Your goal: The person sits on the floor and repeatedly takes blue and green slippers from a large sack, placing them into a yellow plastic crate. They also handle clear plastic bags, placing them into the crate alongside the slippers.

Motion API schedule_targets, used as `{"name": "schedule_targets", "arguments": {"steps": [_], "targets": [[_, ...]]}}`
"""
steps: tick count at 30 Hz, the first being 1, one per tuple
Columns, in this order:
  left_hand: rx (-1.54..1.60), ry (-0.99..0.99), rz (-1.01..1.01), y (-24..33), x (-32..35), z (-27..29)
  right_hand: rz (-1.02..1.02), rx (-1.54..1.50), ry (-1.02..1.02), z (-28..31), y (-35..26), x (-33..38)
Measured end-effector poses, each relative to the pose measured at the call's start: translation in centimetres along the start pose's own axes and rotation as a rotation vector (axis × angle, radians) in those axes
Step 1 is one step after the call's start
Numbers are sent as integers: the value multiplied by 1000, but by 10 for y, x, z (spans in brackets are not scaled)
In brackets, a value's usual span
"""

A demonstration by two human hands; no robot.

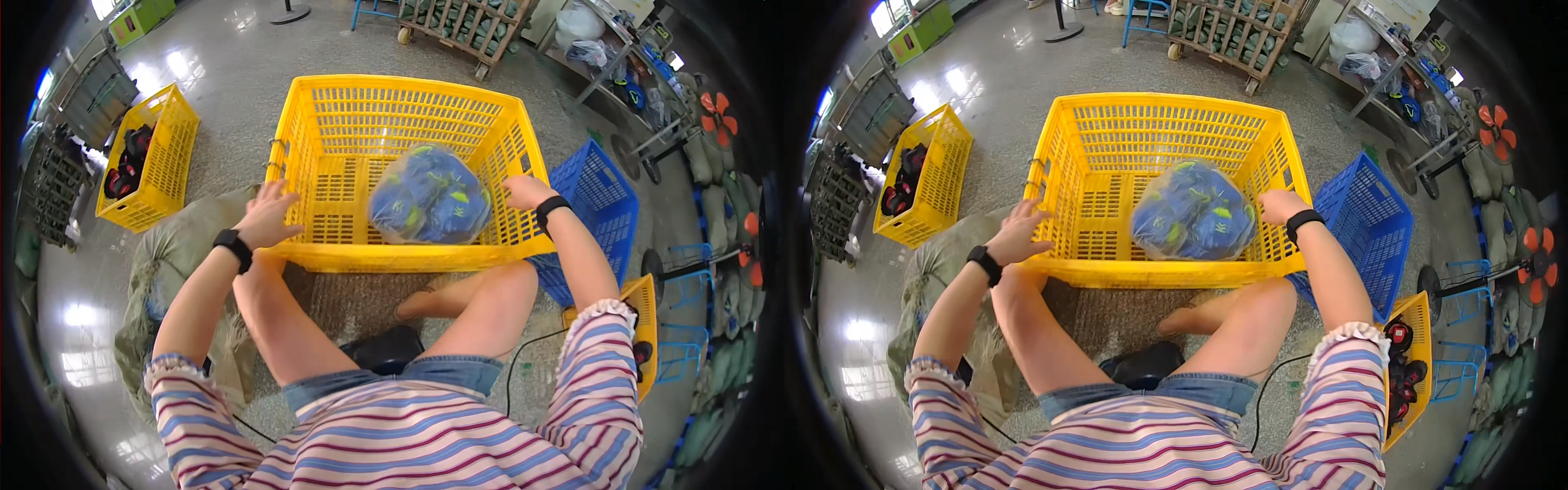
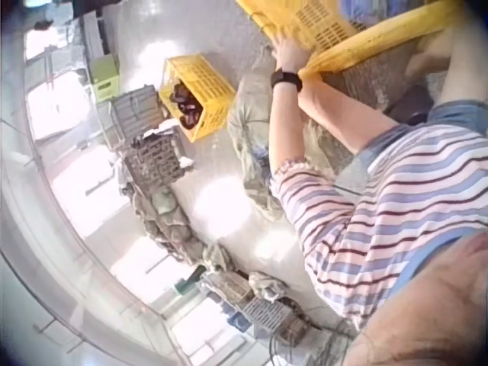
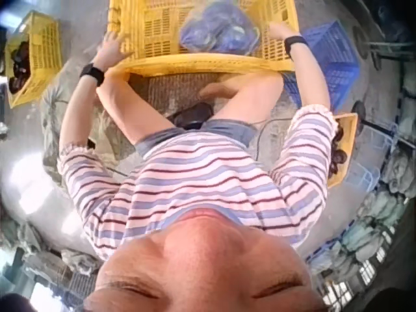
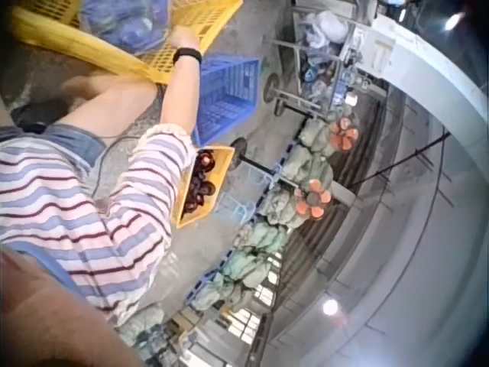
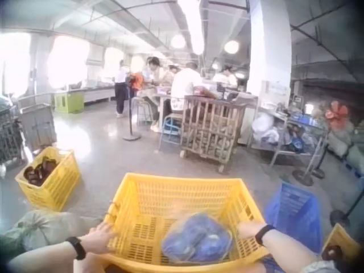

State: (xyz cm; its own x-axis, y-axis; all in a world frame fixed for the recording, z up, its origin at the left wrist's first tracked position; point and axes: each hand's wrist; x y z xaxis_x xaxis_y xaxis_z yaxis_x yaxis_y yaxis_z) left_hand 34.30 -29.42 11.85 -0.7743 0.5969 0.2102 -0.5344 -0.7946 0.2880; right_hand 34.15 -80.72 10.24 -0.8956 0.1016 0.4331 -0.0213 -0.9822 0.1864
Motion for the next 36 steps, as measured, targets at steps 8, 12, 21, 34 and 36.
{"name": "schedule_targets", "arguments": {"steps": [8, 12, 21, 34, 36], "targets": [[12, -10, 171, -105, -31, -57, -22, -214, -83, -44, -30, -177], [-308, -85, 68, -105, -45, -57, -82, -227, 63, -89, -37, -247], [-69, -271, 260, -100, -46, -40, -127, -195, -158, -139, -123, -281], [-64, -24, 217, -56, -62, -20, 558, -743, 370, 122, -64, -25], [113, 276, 77, -9, -61, 3, 790, -488, 579, 167, -66, 35]]}}
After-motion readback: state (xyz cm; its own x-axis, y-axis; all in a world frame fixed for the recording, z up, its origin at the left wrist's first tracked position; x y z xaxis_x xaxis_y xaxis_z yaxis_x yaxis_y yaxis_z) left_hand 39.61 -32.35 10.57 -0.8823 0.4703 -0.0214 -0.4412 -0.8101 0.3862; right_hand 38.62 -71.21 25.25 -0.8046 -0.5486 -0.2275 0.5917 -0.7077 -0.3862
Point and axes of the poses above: each hand's wrist, its own x-axis away from the middle knuckle, its own z-axis out of the back of the hand, y = z × x, and after that the axes turned 10 degrees about -z, right-handed
